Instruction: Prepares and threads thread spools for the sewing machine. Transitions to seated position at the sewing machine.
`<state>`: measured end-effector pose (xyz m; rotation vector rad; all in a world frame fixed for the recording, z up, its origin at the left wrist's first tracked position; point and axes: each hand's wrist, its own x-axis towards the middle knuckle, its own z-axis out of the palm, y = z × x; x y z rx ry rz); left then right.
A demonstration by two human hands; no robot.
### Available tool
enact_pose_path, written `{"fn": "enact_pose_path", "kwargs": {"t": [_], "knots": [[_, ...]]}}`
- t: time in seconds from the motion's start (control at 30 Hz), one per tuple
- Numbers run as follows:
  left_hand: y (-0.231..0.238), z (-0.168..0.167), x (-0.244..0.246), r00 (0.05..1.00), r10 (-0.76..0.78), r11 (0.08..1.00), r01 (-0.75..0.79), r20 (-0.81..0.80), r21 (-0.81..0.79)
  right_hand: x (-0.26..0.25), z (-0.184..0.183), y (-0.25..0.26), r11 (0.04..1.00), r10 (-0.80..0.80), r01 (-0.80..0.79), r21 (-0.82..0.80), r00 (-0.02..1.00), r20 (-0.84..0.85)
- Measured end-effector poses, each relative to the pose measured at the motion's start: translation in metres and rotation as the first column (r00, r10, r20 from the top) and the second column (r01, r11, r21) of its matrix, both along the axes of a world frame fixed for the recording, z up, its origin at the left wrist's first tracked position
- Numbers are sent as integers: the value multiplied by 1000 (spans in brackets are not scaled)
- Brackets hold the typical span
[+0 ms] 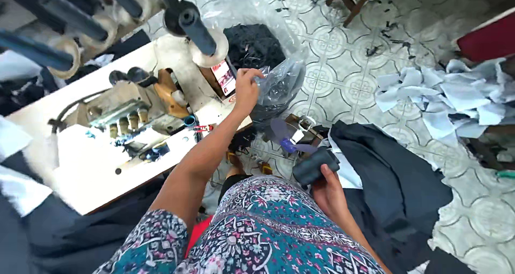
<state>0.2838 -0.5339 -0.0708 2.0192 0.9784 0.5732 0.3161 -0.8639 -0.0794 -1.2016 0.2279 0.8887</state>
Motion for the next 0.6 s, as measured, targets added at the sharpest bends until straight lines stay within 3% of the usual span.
{"fn": "enact_pose_path", "kwargs": {"t": [0.13, 0.27, 0.33, 0.4, 0.43, 0.47, 0.6], "knots": [[65, -29, 54, 944, -107, 994, 94, -313, -56, -34, 0, 34, 983, -183, 183, -25, 983, 3], [88, -64, 83, 826, -296, 951, 209, -480, -226, -62, -3, 55, 969, -243, 242, -44, 970, -20], [80, -75, 90, 725, -503, 848, 309, -470, -430, -70, -2, 59, 960, -275, 273, -63, 962, -10], [65, -86, 89, 620, -704, 640, 342, -347, -688, -71, -1, 57, 947, -318, 317, -55, 948, -9], [59, -94, 89, 604, -751, 540, 327, -268, -776, -68, -1, 55, 944, -328, 327, -44, 945, -10], [56, -99, 90, 621, -743, 523, 309, -248, -794, -63, -2, 52, 944, -329, 329, -28, 944, -15], [62, -119, 95, 660, -586, 787, 322, -471, -527, -46, 2, 47, 943, -330, 331, 22, 943, -31]]}}
